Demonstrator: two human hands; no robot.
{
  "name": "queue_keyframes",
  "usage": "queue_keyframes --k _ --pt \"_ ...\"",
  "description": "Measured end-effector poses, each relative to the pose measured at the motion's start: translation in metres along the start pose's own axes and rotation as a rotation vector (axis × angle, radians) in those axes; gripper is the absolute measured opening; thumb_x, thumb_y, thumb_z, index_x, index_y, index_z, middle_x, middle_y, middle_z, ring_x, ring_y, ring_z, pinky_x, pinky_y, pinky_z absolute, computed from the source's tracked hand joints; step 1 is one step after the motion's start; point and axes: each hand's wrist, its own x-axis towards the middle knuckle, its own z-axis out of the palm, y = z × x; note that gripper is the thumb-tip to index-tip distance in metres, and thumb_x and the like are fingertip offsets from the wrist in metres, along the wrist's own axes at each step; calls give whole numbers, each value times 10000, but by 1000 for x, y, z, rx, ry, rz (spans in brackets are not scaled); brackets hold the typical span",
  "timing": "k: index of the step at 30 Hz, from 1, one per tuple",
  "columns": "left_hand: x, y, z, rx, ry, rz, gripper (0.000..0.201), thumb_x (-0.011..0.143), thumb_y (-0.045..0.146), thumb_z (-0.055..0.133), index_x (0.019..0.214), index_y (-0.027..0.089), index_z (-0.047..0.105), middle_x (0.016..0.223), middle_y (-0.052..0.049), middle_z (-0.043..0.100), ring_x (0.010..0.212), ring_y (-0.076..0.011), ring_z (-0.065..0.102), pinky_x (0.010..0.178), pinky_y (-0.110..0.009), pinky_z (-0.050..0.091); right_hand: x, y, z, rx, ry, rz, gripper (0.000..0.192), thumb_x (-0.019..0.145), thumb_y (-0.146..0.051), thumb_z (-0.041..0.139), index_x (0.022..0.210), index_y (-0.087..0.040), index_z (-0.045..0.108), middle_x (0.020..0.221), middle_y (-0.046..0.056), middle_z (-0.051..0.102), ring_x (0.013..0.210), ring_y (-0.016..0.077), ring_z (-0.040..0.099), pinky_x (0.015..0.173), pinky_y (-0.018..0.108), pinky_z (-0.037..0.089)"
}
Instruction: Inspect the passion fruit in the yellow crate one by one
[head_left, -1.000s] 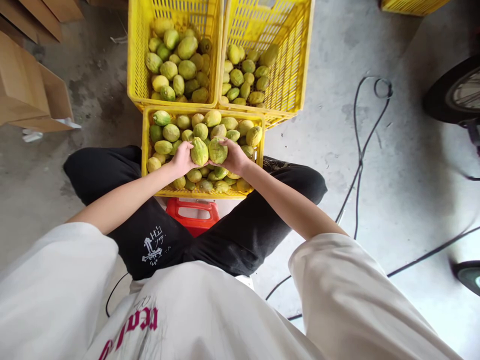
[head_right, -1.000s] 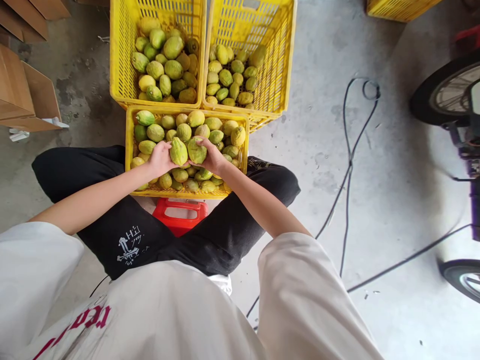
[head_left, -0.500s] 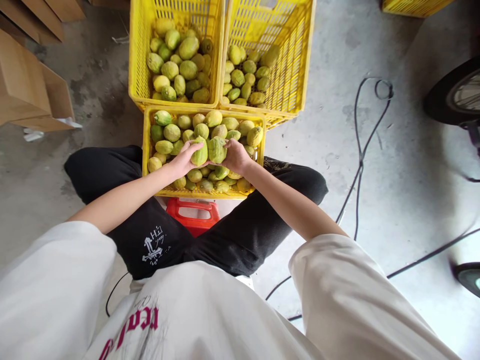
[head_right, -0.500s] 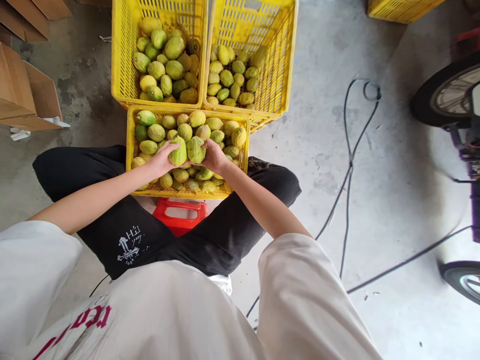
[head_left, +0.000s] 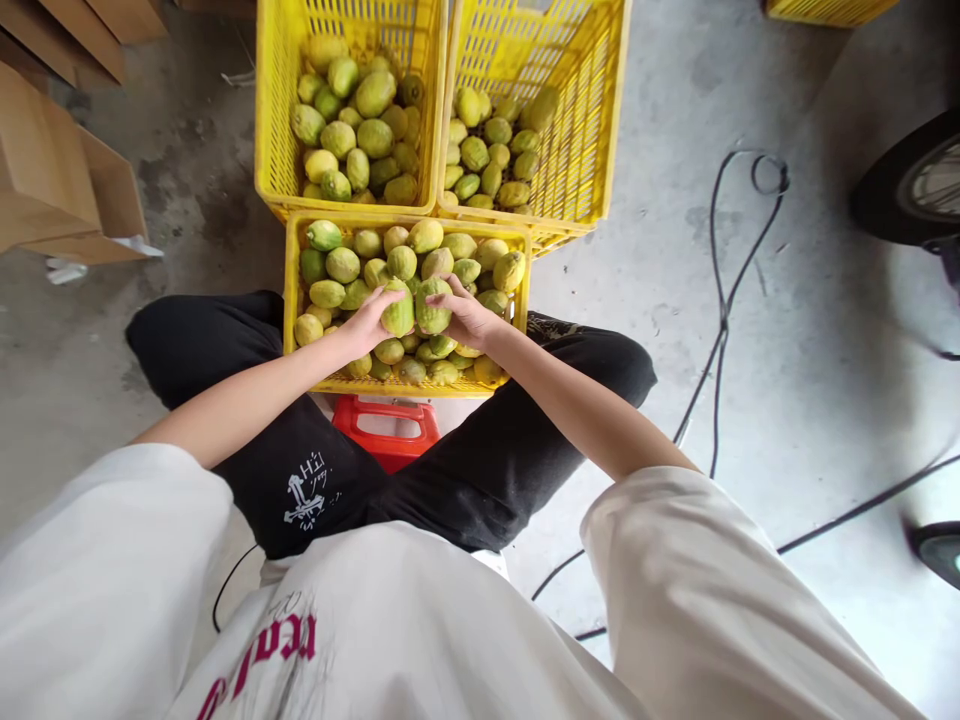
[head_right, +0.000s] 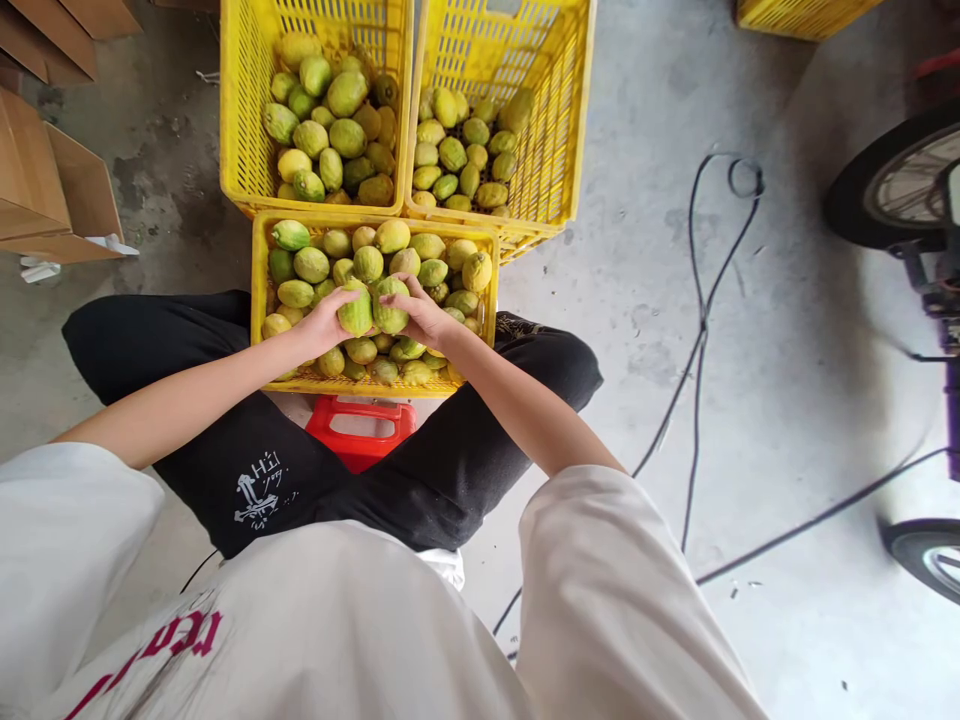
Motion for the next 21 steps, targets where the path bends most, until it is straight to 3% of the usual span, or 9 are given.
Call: queue_keyframes --k 4,8,11,14,16,18,21 --pt "1 4 0 -63 -10 -34 289 1142 213 590 1350 255 786 1069 -108 908 1366 -399 901 1209 -595 793 -1 -6 2 33 10 31 684 808 -487 1168 1188 -362 614 1097 -18 774 1267 361 792 1026 565 779" --pt "3 2 -6 -19 -54 -18 502 1105 322 817 1593 285 704 1370 -107 942 1341 -381 920 1196 -601 787 -3 -15 7 26 49 42 524 972 -603 1094 1188 -337 697 1080 49 811 1360 395 770 1167 598 732" --pt "2 0 -9 16 -47 29 636 1054 314 1012 1577 332 651 1402 -71 916 1340 -332 926 1189 -547 776 -3 -16 11 43 38 85 464 1012 -627 990 1254 -336 721 1122 69 853 1388 434 790 1169 625 747" --pt "-2 0 -7 30 -56 10 680 1048 441 1094 1559 356 653 1371 -61 911 1402 -322 911 1163 -489 774 0 -15 13 69 -1 117 463 977 -583 899 1339 -335 750 1212 87 888 1377 468 831 1099 629 785" --pt "-3 0 -5 46 -65 -8 612 1056 501 1088 1495 346 693 1310 -58 918 1455 -340 890 1171 -490 769 2 -14 12 75 12 114 489 945 -519 859 1387 -332 762 1255 88 901 1356 463 855 1076 612 796" --pt "-2 1 -4 50 -57 17 396 1099 436 1021 1349 323 737 1234 -52 919 1492 -367 859 1202 -526 764 4 -13 9 72 41 107 509 928 -444 809 1420 -326 760 1268 77 909 1341 438 868 1090 589 796" --pt "1 4 -4 -1 -19 39 61 1184 334 770 1219 293 739 1151 -71 897 1486 -402 840 1206 -602 775 6 -14 6 62 74 77 516 903 -343 740 1418 -308 755 1244 59 915 1341 396 870 1141 561 782"
